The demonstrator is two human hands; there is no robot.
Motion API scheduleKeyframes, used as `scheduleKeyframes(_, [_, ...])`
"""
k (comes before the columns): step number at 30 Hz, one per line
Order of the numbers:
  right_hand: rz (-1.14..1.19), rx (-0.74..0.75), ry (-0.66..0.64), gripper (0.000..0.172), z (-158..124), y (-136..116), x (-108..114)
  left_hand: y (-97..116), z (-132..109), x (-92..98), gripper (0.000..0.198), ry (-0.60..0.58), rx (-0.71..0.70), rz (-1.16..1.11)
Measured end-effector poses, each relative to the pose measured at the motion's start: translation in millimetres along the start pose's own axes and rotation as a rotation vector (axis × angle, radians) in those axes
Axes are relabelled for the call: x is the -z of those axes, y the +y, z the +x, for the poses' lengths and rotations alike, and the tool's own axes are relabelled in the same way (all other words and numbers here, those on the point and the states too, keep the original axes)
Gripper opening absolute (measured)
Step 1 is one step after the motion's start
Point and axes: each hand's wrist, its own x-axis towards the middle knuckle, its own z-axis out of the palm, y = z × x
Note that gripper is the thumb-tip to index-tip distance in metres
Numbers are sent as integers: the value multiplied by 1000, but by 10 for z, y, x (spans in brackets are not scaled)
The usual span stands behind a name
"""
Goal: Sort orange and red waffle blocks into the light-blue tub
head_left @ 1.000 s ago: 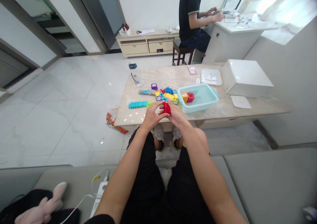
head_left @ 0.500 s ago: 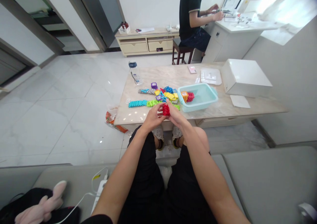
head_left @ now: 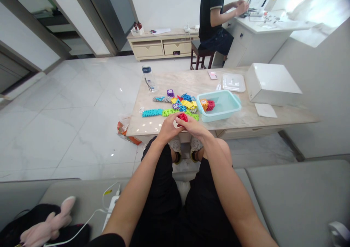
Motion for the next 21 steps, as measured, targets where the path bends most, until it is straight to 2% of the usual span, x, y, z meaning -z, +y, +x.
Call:
scheduleKeyframes(5, [159, -60, 2, 29, -4, -85, -45, 20, -1, 16, 55, 41, 43, -25])
scheduleKeyframes(10, [391, -97, 9, 20, 29, -185, -53, -10, -6, 28, 64, 77, 63, -90])
scheduleKeyframes(16, [283, -126, 56, 23, 39, -126, 11, -40, -24, 9, 65, 43, 30, -54])
scheduleKeyframes(21, [234, -86, 46, 28, 32, -57, 2, 5, -43, 41, 61, 30, 29, -23])
